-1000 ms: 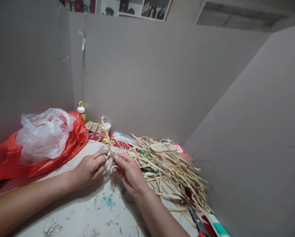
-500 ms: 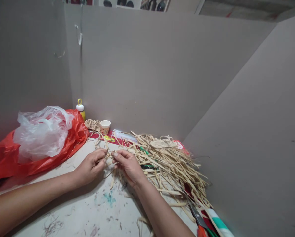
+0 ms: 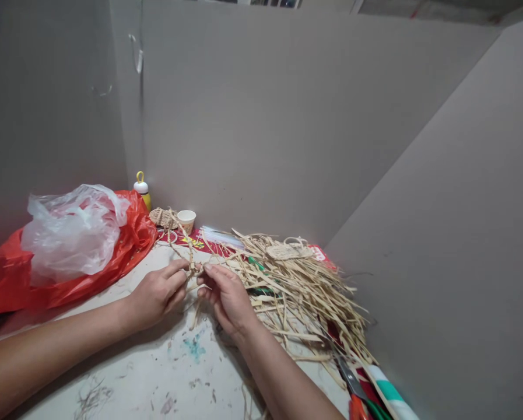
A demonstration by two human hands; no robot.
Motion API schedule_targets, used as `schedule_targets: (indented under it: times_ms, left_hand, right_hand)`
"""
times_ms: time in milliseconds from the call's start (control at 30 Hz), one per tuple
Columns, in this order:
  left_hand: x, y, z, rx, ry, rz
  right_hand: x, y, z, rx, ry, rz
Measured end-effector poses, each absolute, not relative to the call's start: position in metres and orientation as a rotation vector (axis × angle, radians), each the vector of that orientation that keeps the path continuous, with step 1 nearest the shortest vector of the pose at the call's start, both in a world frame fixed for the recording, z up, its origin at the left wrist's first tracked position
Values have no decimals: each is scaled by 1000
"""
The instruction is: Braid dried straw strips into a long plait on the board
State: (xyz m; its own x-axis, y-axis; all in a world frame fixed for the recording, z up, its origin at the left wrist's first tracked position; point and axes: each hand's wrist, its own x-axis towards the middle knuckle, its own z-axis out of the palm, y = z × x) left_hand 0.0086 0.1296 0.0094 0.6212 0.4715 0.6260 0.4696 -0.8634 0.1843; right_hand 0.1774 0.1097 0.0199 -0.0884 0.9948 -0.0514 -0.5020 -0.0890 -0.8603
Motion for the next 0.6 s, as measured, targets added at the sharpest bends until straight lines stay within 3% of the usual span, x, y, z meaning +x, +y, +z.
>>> schedule_targets:
  times_ms: [600]
  left_hand:
    - [11,135,11,2830,894,695]
  right_hand:
    - [181,119,5,-986,-994,1428]
